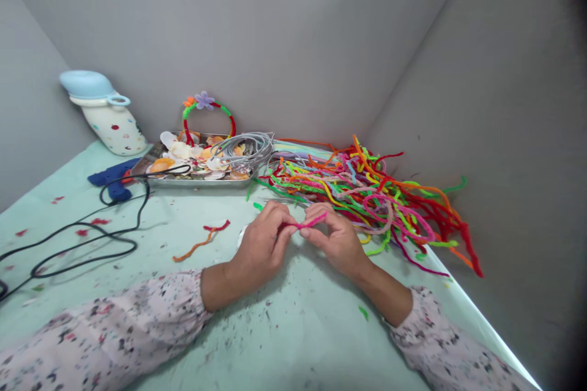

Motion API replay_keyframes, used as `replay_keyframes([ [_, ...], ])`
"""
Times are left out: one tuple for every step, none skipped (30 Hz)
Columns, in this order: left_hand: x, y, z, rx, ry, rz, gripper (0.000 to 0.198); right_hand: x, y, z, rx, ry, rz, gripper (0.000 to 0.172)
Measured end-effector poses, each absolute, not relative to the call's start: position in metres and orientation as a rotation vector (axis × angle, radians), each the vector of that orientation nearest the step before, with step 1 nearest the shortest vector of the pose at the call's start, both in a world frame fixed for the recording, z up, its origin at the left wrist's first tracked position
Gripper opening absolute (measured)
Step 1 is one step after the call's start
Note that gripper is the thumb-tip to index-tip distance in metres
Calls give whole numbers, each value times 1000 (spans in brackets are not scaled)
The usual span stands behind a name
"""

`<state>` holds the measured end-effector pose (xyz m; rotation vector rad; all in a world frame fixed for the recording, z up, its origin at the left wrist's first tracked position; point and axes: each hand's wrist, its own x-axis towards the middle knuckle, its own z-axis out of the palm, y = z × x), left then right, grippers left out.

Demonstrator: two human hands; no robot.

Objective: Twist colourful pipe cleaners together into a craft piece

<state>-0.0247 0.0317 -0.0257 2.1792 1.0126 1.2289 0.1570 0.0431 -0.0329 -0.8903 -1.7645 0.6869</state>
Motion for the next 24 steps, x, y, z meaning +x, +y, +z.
replay_keyframes([
  [-25, 32, -26, 2183, 1012, 1227, 8, 157, 43, -33, -887, -1763, 698, 12],
  [-25, 32, -26, 2186, 1010, 1225, 8, 158, 43, -34, -883, -1764, 706, 12],
  [-25, 32, -26, 2187, 1008, 1224, 8, 158, 43, -34, -887, -1765, 713, 12],
  [-25, 32, -26, 2186, 1008, 1225, 8, 158, 43, -35, -896, -1766, 716, 12],
  [-25, 32, -26, 2181, 1008, 1230, 8, 158, 43, -35, -911, -1765, 714, 11],
  [-24, 32, -26, 2176, 1007, 1235, 8, 158, 43, -36, -925, -1763, 705, 11],
  [-24, 32, -26, 2168, 1006, 1242, 8, 157, 43, -36, -932, -1764, 693, 10],
  [-24, 32, -26, 2158, 1009, 1252, 9, 157, 43, -36, -935, -1769, 681, 9],
  [-24, 32, -26, 2147, 1014, 1261, 9, 157, 43, -36, -933, -1777, 673, 9],
  [-24, 32, -26, 2135, 1023, 1267, 9, 157, 42, -35, -930, -1789, 670, 9],
  [-24, 32, -26, 2125, 1032, 1269, 10, 157, 42, -35, -929, -1800, 672, 9],
  [-24, 32, -26, 2116, 1040, 1270, 10, 157, 42, -35, -932, -1808, 677, 10],
  [-24, 32, -26, 2114, 1041, 1269, 9, 157, 42, -34, -940, -1810, 686, 11],
  [-24, 32, -27, 2119, 1036, 1264, 9, 158, 42, -34, -950, -1805, 695, 12],
  [-24, 32, -27, 2130, 1030, 1257, 9, 158, 41, -34, -957, -1798, 705, 13],
  [-24, 32, -27, 2144, 1024, 1249, 8, 158, 41, -35, -964, -1791, 718, 14],
  [-24, 32, -28, 2159, 1021, 1237, 8, 159, 41, -35, -969, -1786, 731, 15],
  [-24, 32, -28, 2173, 1020, 1225, 9, 159, 42, -35, -972, -1785, 745, 16],
  [-24, 32, -28, 2183, 1022, 1213, 9, 159, 42, -35, -975, -1785, 758, 16],
  [-24, 32, -28, 2191, 1022, 1203, 9, 159, 42, -35, -976, -1787, 772, 17],
  [-24, 32, -28, 2196, 1022, 1196, 9, 159, 43, -35, -976, -1790, 787, 17],
  [-24, 32, -28, 2200, 1021, 1193, 9, 159, 43, -35, -974, -1790, 800, 18],
  [-24, 32, -27, 2203, 1020, 1192, 9, 159, 43, -35, -974, -1789, 811, 19],
  [-24, 32, -27, 2205, 1020, 1195, 9, 159, 43, -35, -977, -1787, 816, 19],
])
